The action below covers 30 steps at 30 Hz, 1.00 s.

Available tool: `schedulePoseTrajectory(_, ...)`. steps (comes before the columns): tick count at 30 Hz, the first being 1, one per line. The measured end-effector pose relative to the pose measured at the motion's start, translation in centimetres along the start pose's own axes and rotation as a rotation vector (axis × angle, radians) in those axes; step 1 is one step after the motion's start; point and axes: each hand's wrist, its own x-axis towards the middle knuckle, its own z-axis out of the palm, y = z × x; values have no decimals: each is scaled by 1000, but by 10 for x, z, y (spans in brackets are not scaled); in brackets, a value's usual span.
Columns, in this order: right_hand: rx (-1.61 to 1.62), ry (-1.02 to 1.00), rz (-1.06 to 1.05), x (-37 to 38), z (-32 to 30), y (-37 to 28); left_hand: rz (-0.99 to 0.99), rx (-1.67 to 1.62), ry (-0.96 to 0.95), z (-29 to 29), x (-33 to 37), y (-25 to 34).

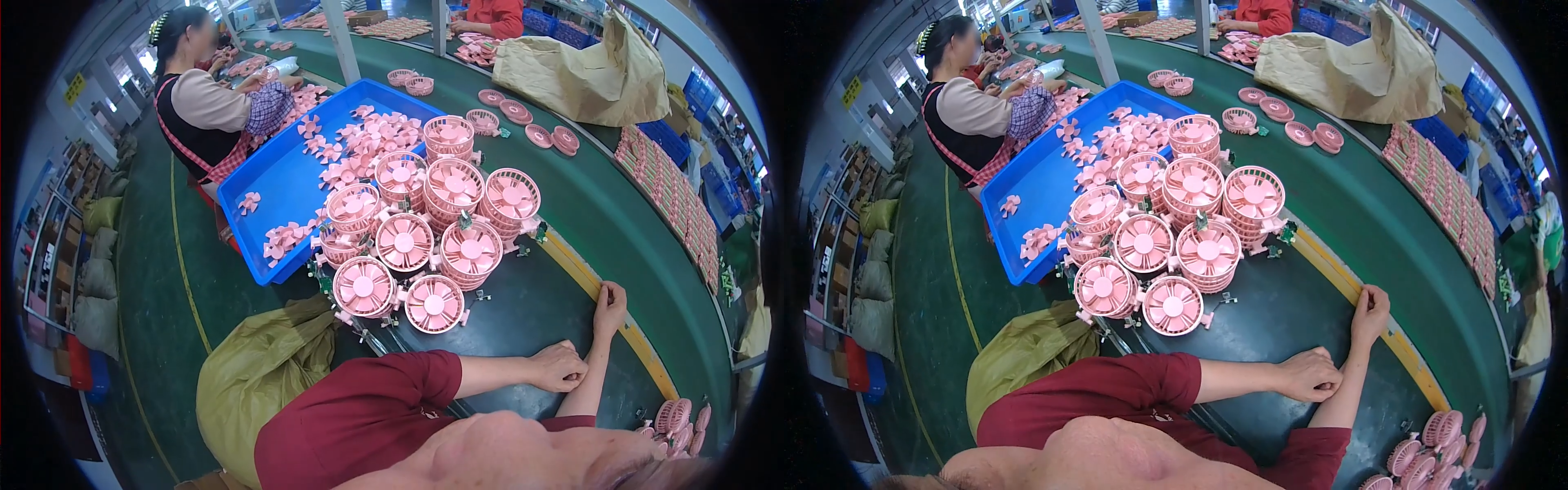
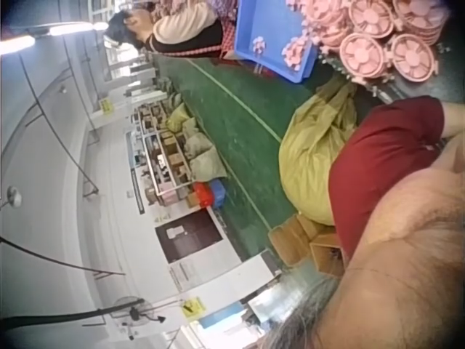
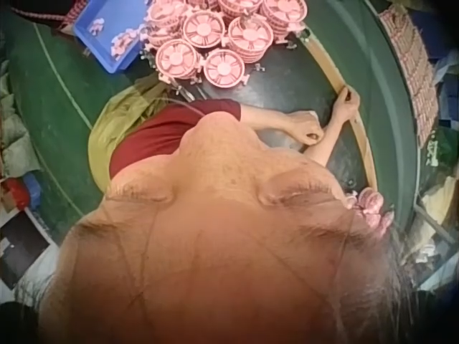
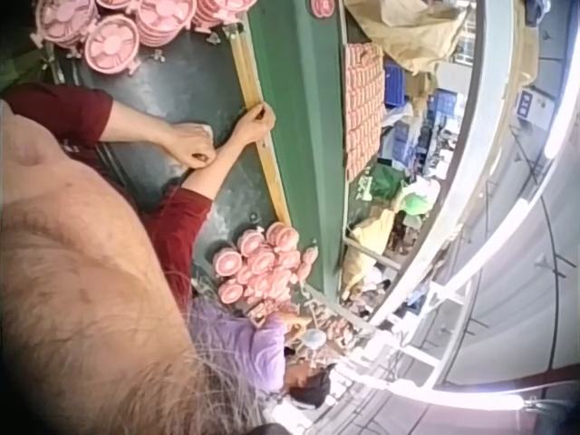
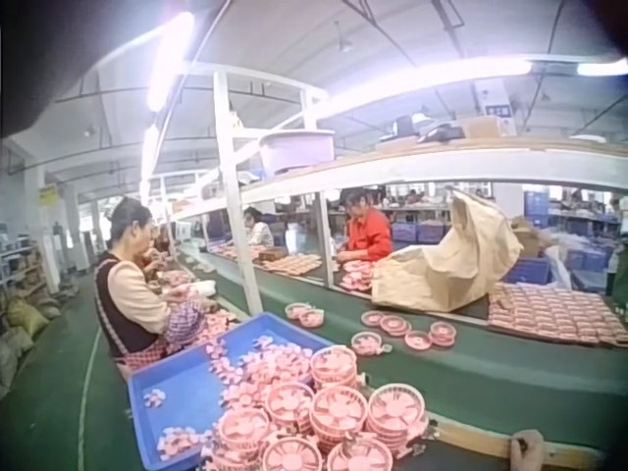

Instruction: The person assembles portable fans by pressing fan grilles onto fan bodies by hand and placing the assembled fans onto the conveyor belt.

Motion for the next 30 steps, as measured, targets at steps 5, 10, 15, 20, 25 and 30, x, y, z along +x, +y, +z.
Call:
schedulePoseTrajectory(5,-3,3,12,0,-1,-5,8,-1,2,-1,0,-1)
schedulePoseTrajectory(10,1,-8,21,2,1,-6,13,2,8,-3,0,-2)
schedulePoseTrajectory(15,5,4,24,5,3,-7,4,2,-2,-5,2,-3)
schedulePoseTrajectory(20,14,6,21,5,3,-7,-6,-3,-6,-5,3,-1)
schedulePoseTrajectory(25,0,21,-16,3,2,-7,6,2,13,-2,1,-1)
schedulePoseTrajectory(30,-11,14,3,-1,-4,-6,6,-9,0,-1,0,4)
